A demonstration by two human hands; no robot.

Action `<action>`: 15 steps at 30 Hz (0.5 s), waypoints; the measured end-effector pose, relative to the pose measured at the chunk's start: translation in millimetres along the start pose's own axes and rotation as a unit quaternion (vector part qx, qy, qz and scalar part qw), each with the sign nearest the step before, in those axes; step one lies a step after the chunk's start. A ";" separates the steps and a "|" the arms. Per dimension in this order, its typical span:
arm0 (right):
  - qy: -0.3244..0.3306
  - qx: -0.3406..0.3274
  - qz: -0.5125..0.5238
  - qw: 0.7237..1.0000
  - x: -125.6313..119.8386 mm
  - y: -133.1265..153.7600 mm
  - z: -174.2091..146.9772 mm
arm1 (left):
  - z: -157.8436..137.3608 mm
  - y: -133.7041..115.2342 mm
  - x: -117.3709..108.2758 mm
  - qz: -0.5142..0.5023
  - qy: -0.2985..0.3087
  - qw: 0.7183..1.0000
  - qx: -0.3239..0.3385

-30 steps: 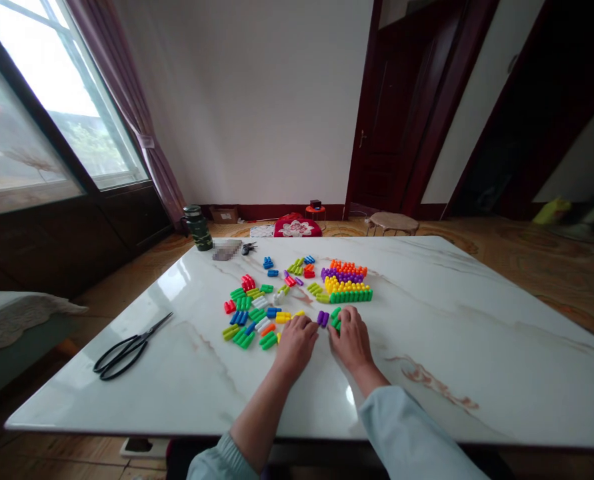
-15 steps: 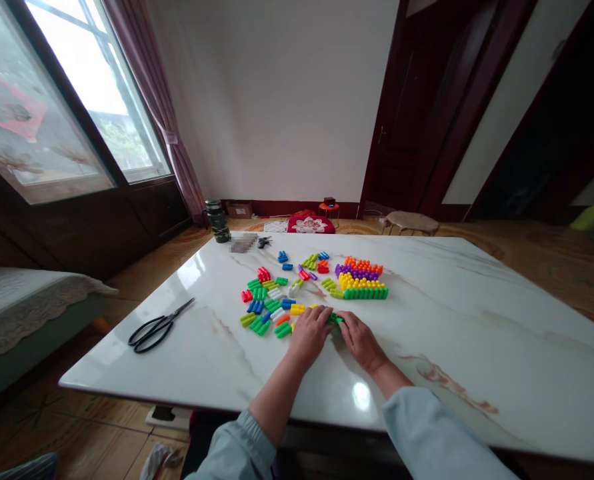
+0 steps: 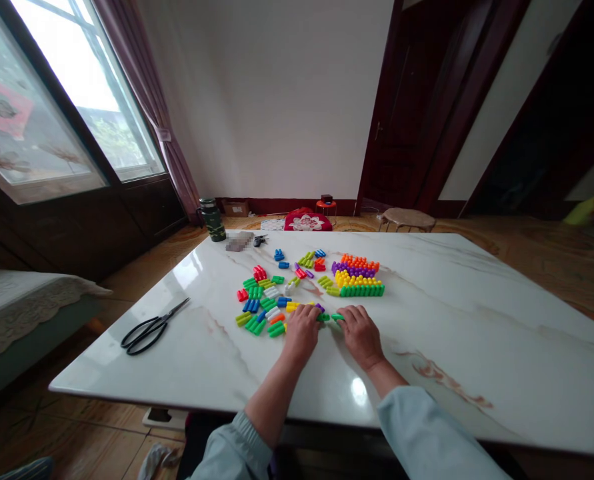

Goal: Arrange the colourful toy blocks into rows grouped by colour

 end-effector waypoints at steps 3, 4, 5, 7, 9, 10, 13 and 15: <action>-0.043 0.018 0.040 0.998 -2.8 -5.3 -2.5 | 0.1 4.6 0.8 0.004 -0.012 1.000 -0.016; -0.048 0.020 0.055 0.997 -1.8 -6.4 -3.1 | 0.0 5.6 1.1 0.005 -0.014 1.000 -0.019; -0.048 0.022 0.068 0.996 0.1 -7.3 -3.5 | -0.3 6.2 1.4 0.006 -0.015 1.000 -0.021; -0.037 0.025 0.078 0.996 4.7 -9.0 -3.6 | -1.4 5.9 0.9 0.006 -0.018 1.000 -0.022; -0.024 0.028 0.065 0.997 8.1 -10.3 -3.1 | -3.2 2.5 -1.2 0.001 -0.026 1.000 -0.010; -0.016 0.028 0.054 0.998 9.5 -10.7 -2.4 | -4.3 -0.5 -3.1 -0.003 -0.033 0.999 0.000; 0.013 0.025 0.012 1.000 13.5 -11.2 0.1 | -8.1 -11.8 -12.0 -0.021 -0.054 0.997 0.044; 0.025 0.028 -0.009 0.999 15.3 -12.3 1.6 | -11.6 -16.5 -21.3 -0.030 -0.066 0.995 0.068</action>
Point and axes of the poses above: each hand's wrist, its own z-axis towards the middle knuckle, its own x-axis out of the palm, y = z × x, the point moved 8 cm from there along z, towards the middle knuckle, and after that the axes turned 5 degrees about y, right-handed, at the moved point
